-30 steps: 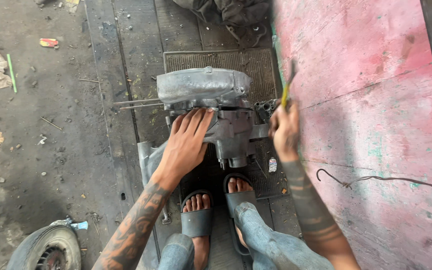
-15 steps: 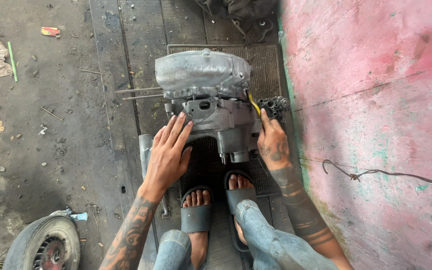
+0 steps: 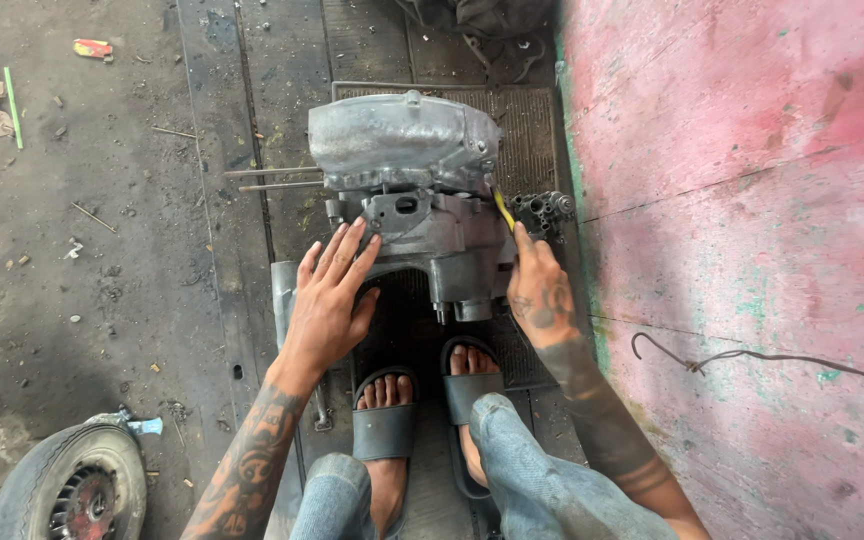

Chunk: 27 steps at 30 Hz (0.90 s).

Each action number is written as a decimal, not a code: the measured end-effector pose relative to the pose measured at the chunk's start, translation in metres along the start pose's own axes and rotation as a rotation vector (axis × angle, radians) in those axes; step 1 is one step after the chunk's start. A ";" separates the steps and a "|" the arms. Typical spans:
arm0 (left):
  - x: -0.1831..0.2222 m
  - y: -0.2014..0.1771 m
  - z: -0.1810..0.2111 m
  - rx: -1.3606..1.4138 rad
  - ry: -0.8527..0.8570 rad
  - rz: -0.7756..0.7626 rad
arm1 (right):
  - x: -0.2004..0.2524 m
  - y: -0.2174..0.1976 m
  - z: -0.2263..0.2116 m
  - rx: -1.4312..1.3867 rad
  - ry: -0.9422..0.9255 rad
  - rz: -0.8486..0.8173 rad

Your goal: The person cleans a metal engine casing by scraping residue from its surface with a small tool and wiping the part by hand.

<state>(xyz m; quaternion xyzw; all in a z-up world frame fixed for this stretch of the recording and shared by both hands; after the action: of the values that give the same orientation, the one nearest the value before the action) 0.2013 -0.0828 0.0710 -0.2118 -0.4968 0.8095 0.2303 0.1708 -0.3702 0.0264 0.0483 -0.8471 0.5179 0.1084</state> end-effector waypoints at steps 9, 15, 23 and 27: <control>0.000 0.007 -0.007 0.066 -0.012 -0.016 | 0.056 -0.031 -0.023 -0.334 0.032 0.047; 0.000 0.007 -0.007 0.076 -0.002 -0.005 | 0.026 0.019 -0.024 -0.201 -0.156 0.093; 0.007 0.016 -0.004 0.089 0.031 0.021 | 0.051 0.029 0.061 -0.218 -0.091 0.209; 0.008 0.015 -0.002 0.070 0.043 0.037 | 0.034 0.036 0.045 -0.313 -0.122 0.183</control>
<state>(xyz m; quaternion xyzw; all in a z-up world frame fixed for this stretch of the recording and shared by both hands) 0.1938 -0.0825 0.0558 -0.2301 -0.4591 0.8258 0.2332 0.1247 -0.3924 -0.0162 -0.0148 -0.9233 0.3836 0.0153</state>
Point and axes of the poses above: each hand's wrist, its own x-axis away from the middle knuckle, its own y-axis out of the palm, z = x × y, the point moved 7 cm from there along -x, towards the middle knuckle, and after that the axes turned 13 degrees about -z, right-handed, at the moved point
